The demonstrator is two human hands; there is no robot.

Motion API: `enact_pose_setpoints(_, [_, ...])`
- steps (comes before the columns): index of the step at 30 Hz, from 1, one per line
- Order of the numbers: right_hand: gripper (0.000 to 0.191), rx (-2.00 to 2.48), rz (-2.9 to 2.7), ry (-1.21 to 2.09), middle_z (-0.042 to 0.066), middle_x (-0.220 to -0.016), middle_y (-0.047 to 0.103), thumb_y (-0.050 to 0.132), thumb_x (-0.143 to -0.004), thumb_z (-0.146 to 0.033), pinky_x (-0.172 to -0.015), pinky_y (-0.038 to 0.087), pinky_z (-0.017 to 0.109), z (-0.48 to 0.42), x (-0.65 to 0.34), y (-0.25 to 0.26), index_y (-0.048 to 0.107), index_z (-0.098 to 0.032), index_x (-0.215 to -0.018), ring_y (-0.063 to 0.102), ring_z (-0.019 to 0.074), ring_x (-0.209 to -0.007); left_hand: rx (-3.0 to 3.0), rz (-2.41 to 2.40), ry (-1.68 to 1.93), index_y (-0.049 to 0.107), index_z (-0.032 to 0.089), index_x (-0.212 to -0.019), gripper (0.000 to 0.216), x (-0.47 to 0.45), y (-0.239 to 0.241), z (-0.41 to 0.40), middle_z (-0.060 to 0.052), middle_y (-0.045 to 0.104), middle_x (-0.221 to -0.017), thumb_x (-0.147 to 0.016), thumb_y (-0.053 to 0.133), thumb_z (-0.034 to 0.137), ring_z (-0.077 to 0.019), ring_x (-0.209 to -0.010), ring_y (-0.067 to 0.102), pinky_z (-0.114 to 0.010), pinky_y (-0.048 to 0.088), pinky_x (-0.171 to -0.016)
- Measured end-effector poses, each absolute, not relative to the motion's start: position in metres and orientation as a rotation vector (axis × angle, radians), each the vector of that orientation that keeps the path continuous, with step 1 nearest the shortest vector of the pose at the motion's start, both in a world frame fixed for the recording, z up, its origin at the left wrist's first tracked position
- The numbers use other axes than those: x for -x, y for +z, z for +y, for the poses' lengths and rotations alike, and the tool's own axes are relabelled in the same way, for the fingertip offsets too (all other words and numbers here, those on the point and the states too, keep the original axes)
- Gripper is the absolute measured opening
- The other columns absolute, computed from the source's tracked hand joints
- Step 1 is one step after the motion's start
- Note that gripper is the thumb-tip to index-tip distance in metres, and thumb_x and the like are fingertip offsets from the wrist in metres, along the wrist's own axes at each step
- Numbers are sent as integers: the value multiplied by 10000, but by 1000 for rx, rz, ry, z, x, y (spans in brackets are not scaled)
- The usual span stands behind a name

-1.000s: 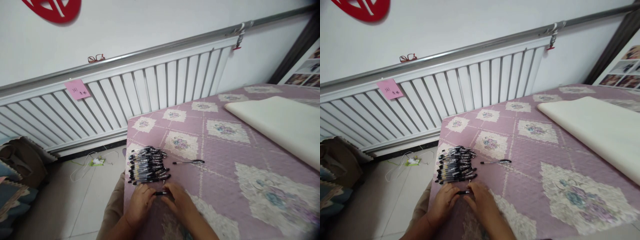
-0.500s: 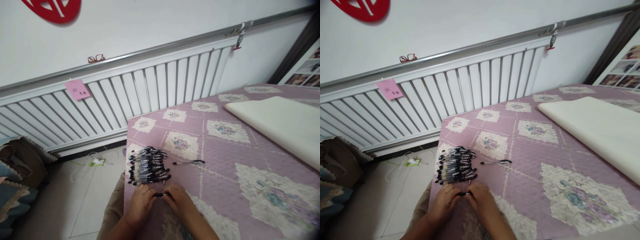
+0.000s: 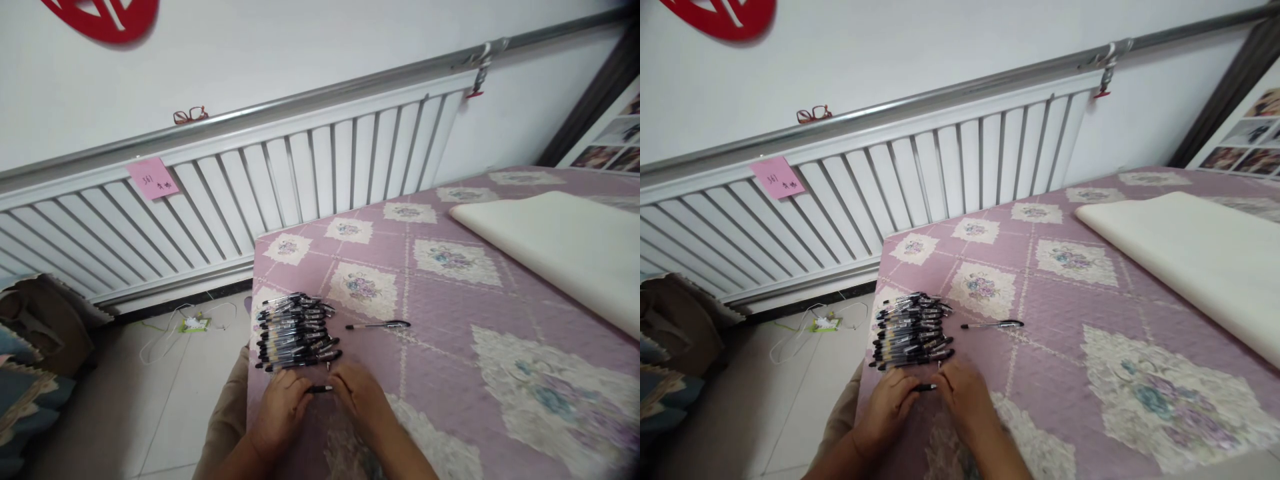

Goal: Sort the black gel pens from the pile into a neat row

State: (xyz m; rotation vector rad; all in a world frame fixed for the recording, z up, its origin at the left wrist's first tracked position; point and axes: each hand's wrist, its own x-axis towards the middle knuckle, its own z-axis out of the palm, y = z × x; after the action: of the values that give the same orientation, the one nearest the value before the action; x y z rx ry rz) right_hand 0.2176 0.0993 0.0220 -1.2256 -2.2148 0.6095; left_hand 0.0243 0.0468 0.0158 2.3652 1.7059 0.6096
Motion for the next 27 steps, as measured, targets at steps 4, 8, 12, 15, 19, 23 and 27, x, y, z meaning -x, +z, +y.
enact_pose_setpoints(4, [193, 1273, -2080, 439, 85, -987, 661, 469, -894, -185, -848, 465, 387, 115, -219, 17, 600, -191, -1035, 584, 235, -936, -2358, 1712, 623, 630, 215, -962, 149, -24, 14, 47, -36, 630, -897, -882, 513, 170, -216, -848, 563, -349, 468, -759])
enact_pose_setpoints(8, [281, 1291, -2161, 336, 89, -1117, 651, 521, -855, -129, -926, 429, 414, 123, -216, 12, 598, -206, -1114, 558, 252, -1030, -2354, 1706, 646, 625, 212, -981, 157, -25, 13, 47, -43, 625, -906, -892, 502, 170, -219, -855, 559, -353, 465, -759])
enact_pose_setpoints(12, [246, 1343, -2255, 338, 87, -1039, 665, 566, -835, -124, -893, 433, 396, 122, -213, 15, 631, -205, -1058, 562, 256, -993, -2360, 1709, 655, 624, 210, -996, 160, -26, 14, 46, -47, 620, -902, -896, 503, 179, -223, -853, 554, -362, 460, -764])
enact_pose_setpoints(15, [167, 1386, -2278, 350, 87, -938, 660, 565, -836, -130, -841, 441, 389, 121, -213, 19, 656, -205, -954, 567, 257, -934, -2371, 1700, 632, 623, 215, -1008, 173, -28, 16, 47, -46, 618, -913, -890, 503, 174, -226, -860, 552, -365, 456, -767])
enact_pose_setpoints(19, [150, 1353, -2185, 446, 84, -914, 647, 532, -824, -106, -827, 453, 374, 119, -221, 20, 641, -186, -889, 572, 248, -913, -2380, 1706, 629, 616, 219, -1037, 199, -29, 16, 47, -44, 615, -926, -885, 497, 167, -225, -870, 548, -359, 453, -767])
enact_pose_setpoints(23, [174, 1253, -1960, 740, 62, -926, 667, 493, -850, -196, -805, 486, 341, 116, -238, 23, 630, -192, -957, 609, 220, -895, -2381, 1708, 628, 610, 222, -1051, 207, -28, 14, 46, -44, 617, -936, -885, 499, 166, -224, -874, 546, -358, 451, -772])
enact_pose_setpoints(27, [223, 1252, -1788, 996, 40, -911, 695, 496, -854, -345, -751, 505, 324, 109, -258, 31, 662, -223, -939, 640, 216, -856, -2365, 1713, 620, 609, 222, -1047, 194, -28, 14, 47, -45, 620, -941, -890, 506, 175, -228, -878, 548, -362, 451, -774])
